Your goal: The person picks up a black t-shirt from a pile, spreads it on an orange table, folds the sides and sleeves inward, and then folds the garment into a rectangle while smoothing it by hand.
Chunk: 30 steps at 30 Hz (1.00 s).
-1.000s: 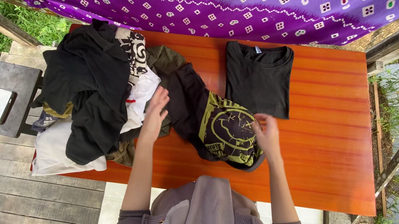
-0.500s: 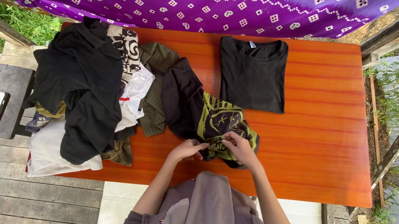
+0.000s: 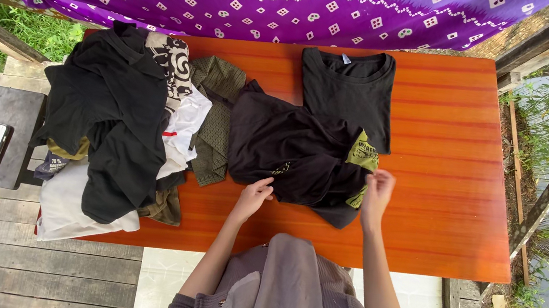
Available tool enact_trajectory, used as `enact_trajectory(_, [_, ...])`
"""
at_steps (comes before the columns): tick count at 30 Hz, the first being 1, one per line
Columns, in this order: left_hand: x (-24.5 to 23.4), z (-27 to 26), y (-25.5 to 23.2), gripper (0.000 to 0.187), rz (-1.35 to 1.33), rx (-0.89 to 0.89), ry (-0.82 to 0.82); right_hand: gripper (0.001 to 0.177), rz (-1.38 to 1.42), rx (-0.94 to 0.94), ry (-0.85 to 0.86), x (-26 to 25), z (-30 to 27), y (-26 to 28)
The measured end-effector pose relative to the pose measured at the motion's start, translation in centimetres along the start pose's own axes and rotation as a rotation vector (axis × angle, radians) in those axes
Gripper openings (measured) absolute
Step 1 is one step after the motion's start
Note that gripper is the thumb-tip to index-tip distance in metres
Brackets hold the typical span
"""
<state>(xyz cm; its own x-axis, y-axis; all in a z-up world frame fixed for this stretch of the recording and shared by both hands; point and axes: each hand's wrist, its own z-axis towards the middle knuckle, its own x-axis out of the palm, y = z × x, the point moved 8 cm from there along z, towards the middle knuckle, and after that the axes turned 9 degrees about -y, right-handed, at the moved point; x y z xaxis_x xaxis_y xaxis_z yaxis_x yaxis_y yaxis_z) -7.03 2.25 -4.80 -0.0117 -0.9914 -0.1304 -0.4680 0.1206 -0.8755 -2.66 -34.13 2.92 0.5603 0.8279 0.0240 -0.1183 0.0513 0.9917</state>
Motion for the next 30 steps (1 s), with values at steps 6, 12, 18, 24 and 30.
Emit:
enact_trajectory(6, [2.7,-1.6,-1.4,0.048,0.007,-0.048,0.149,0.057,-0.408,0.616,0.454,4.2,-6.8,-5.0])
enact_trajectory(12, [2.4,-2.3,-4.6,0.036,-0.181,0.103,0.163,0.055,-0.321,0.616,0.284,3.9,-7.3,-2.8])
enact_trajectory(18, [-2.2,-4.1,-10.0,0.032,-0.295,0.108,-0.012,0.049,-0.373,0.594,0.244,3.9,-6.0,-2.5])
enact_trajectory(24, [-8.7,-5.3,-12.1,0.029,-0.494,0.139,-0.262,0.034,-0.23,0.578,0.151,2.5,-5.1,-4.9])
enact_trajectory(30, [-20.4,-3.8,-9.9,0.026,-0.726,0.196,-0.522,0.034,0.424,0.69,0.025,-3.2,1.3,-0.9])
